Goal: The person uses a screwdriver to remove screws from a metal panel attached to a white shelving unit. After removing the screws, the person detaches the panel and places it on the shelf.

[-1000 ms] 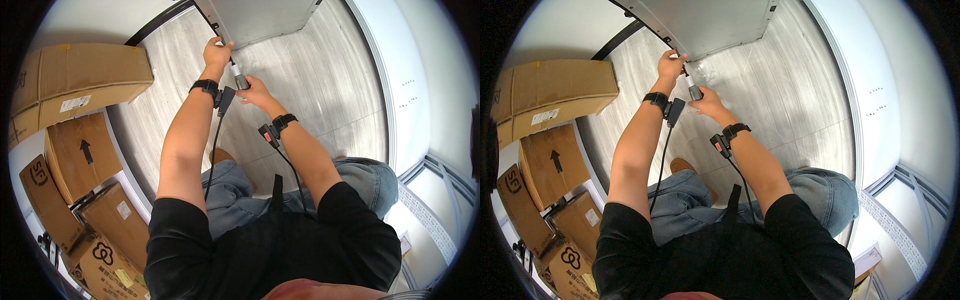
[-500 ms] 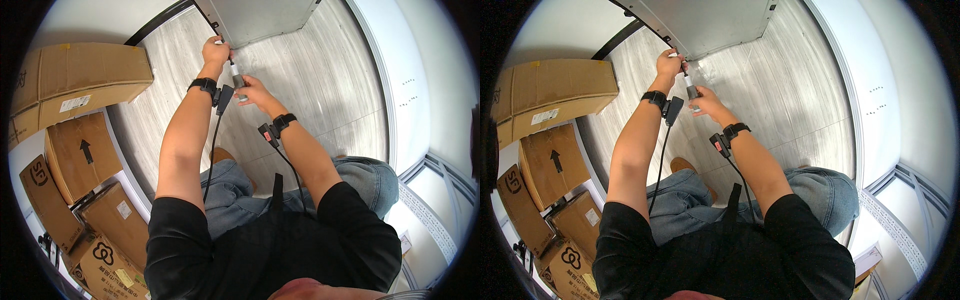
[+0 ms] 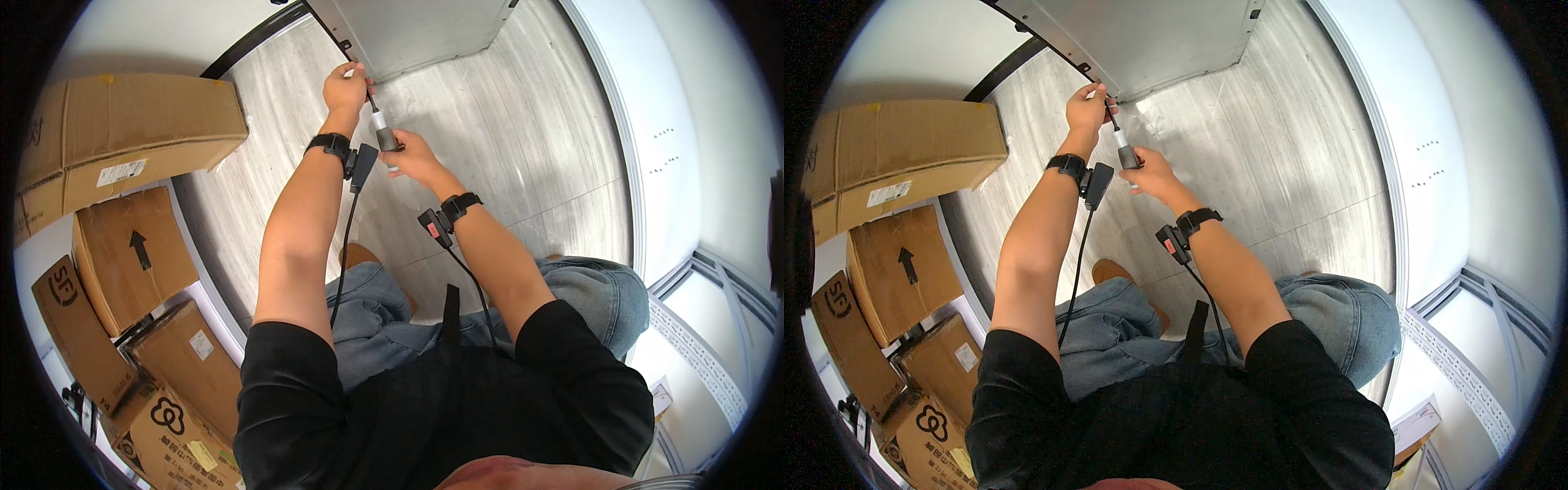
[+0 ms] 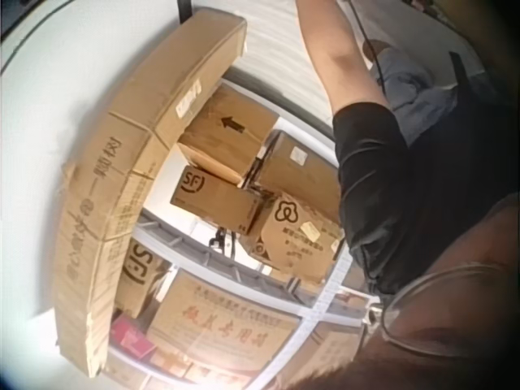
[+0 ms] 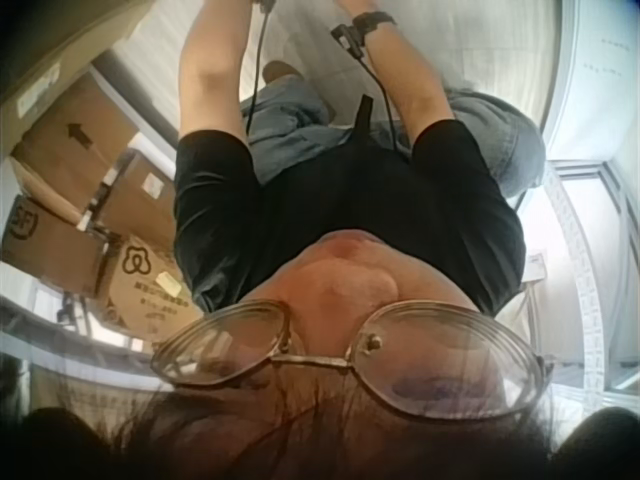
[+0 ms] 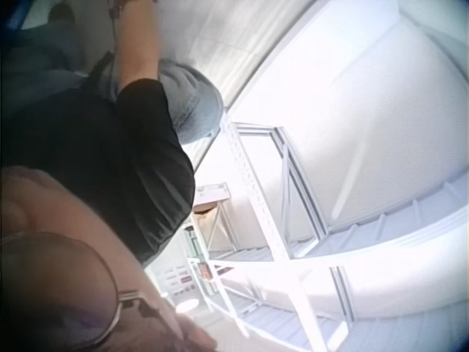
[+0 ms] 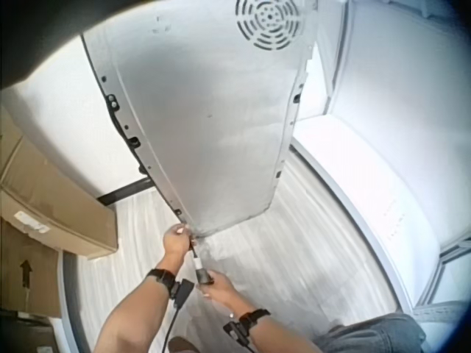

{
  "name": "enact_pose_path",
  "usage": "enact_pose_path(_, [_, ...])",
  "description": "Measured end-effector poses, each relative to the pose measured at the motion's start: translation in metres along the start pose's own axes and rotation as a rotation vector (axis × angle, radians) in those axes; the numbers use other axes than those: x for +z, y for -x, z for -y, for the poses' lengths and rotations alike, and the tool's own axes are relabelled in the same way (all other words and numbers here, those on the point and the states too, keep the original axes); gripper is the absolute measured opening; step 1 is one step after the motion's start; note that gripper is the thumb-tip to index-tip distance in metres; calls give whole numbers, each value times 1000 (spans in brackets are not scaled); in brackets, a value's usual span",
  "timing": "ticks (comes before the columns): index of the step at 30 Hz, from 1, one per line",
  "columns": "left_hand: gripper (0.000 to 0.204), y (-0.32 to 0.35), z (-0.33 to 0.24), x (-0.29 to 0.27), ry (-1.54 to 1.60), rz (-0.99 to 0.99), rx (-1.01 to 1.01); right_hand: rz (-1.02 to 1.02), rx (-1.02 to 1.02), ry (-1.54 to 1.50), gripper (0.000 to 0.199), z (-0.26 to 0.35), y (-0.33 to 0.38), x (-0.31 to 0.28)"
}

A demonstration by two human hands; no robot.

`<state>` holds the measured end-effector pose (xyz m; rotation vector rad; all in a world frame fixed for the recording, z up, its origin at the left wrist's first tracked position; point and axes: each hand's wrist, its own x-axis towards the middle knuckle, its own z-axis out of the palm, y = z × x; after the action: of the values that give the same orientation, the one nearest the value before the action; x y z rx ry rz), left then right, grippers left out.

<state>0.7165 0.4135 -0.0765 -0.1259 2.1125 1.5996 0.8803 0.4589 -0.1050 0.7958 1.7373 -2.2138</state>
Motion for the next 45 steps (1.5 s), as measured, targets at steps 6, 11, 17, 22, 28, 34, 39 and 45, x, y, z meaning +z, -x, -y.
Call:
enact_pose_path(6, [22,-4,2,1,99,-13,-15,-18,-4,3,36,3,1,-7])
enact_pose_path(11, [21,-9,1,1,157,-48,-45,5,-4,31,40,6,-2,-5])
enact_pose_path(17, [13,-8,3,4,185,-44,-92,22,47,-20,41,1,-1,-5])
enact_pose_path(22, [11,2,8,16,217,91,-25,-14,64,-81,34,-10,9,-22])
enact_pose_path(28, [11,20,-7,55,319,250,-48,-56,58,-124,27,-8,40,-77])
enact_pose_path(34, [11,49,-28,119,282,283,-38,-160,-40,-342,30,-21,59,-149])
enact_pose_path(39, [17,76,-57,179,348,603,-338,-330,-130,-537,34,1,81,-193])
enact_pose_path(45, [18,105,-62,270,353,818,-266,-555,-217,-746,37,-2,113,-235])
